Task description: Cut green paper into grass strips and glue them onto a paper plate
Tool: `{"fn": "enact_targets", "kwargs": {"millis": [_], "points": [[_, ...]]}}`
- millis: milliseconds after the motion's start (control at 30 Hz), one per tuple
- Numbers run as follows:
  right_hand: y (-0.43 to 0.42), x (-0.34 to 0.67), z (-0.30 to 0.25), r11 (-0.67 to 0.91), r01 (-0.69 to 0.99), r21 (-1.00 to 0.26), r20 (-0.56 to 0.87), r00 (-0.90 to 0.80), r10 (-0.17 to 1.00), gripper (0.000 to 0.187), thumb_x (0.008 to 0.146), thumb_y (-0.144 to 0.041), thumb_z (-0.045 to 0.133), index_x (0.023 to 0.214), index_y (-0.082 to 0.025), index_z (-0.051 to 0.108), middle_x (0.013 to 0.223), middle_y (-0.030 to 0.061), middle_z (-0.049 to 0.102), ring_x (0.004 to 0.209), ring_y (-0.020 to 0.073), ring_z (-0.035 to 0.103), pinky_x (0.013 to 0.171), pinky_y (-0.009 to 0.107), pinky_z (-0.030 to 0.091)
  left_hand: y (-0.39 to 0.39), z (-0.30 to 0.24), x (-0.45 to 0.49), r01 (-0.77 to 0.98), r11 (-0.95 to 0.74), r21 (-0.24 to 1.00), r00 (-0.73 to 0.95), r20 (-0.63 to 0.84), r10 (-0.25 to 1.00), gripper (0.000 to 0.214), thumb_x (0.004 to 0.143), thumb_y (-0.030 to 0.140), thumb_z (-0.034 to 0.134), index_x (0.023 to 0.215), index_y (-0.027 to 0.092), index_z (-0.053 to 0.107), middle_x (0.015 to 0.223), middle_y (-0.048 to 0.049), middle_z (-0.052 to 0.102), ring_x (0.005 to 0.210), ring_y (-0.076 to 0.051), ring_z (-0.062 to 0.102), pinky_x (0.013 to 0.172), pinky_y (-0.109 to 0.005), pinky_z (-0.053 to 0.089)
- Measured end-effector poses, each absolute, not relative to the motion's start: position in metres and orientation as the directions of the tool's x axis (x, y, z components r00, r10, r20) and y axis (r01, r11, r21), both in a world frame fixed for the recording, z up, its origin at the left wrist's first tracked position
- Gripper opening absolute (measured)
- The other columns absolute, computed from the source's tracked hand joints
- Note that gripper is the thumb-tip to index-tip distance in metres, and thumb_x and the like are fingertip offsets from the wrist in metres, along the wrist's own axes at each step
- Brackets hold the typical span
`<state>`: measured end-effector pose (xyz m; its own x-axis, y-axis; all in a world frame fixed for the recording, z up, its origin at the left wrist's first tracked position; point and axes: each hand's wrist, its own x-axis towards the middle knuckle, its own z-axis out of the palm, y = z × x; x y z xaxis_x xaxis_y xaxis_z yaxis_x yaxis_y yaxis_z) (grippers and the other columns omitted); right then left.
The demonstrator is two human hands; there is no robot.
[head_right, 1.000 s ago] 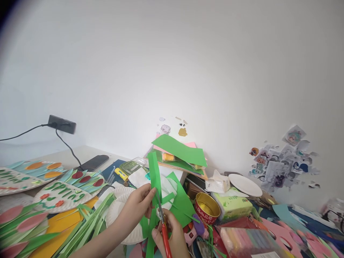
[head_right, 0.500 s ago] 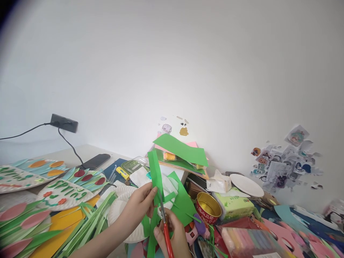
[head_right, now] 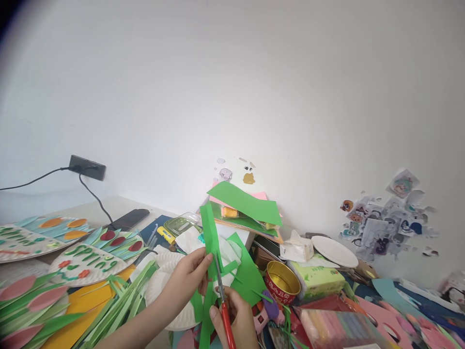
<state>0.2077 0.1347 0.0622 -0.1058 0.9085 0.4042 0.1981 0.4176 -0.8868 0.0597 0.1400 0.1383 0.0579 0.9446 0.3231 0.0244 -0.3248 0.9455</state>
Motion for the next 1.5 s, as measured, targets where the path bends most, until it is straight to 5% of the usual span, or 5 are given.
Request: {"fn": "enact_targets", "kwargs": {"millis": [333,567,800,1100,1500], "points": [[0.133,0.205,0.065,0.393,0.214,-0.894,0.386,-0.076,0.919,0.052,0.063,-0.058,0.066,0.090,-0.014,0.068,0.055,0.0010,0.049,0.059,0.0192,0.050,0.049,0.025,0.042,0.142,0.135,0.059,-0.001,-0.318,0.948,0.066,0.318,0.946,0.030,0.081,0.047,0.039,0.064,0.024,0.034,0.040,0.0107,0.041,0.033,-0.011,0.046,0.043,-0.024,0.035],[0.135,0.207,0.064,0.387,0.254,-0.886,0.373,-0.102,0.922,0.051,0.065,-0.057,0.064,0.089,-0.012,0.069,0.052,-0.0022,0.042,0.047,0.0113,0.034,0.043,0.023,0.032,0.142,0.136,0.057,-0.026,-0.298,0.954,0.074,0.299,0.951,0.031,0.081,0.049,0.040,0.064,0.023,0.036,0.044,0.0087,0.047,0.034,-0.011,0.047,0.041,-0.023,0.034],[0.140,0.207,0.054,0.425,0.254,-0.869,0.411,-0.108,0.905,0.052,0.066,-0.061,0.060,0.087,-0.014,0.069,0.053,-0.0003,0.047,0.048,0.0131,0.038,0.045,0.024,0.034,0.142,0.140,0.054,0.042,-0.362,0.931,-0.033,0.363,0.931,0.034,0.081,0.049,0.039,0.059,0.024,0.032,0.042,0.0087,0.044,0.035,-0.011,0.045,0.044,-0.024,0.035],[0.137,0.207,0.058,0.416,0.272,-0.868,0.411,-0.079,0.908,0.053,0.069,-0.060,0.058,0.091,-0.013,0.068,0.057,0.0026,0.052,0.049,0.0139,0.040,0.044,0.024,0.033,0.141,0.140,0.057,0.075,-0.338,0.938,0.022,0.338,0.941,0.032,0.081,0.047,0.038,0.059,0.024,0.034,0.044,0.0083,0.045,0.034,-0.011,0.045,0.043,-0.024,0.034],[0.134,0.206,0.060,0.414,0.235,-0.879,0.379,-0.180,0.908,0.047,0.063,-0.055,0.067,0.087,-0.014,0.066,0.054,-0.0030,0.040,0.049,0.0121,0.035,0.045,0.023,0.026,0.137,0.144,0.049,0.092,-0.398,0.913,-0.004,0.399,0.917,0.031,0.084,0.046,0.037,0.061,0.023,0.037,0.041,0.0084,0.039,0.041,-0.013,0.042,0.046,-0.024,0.031]]}}
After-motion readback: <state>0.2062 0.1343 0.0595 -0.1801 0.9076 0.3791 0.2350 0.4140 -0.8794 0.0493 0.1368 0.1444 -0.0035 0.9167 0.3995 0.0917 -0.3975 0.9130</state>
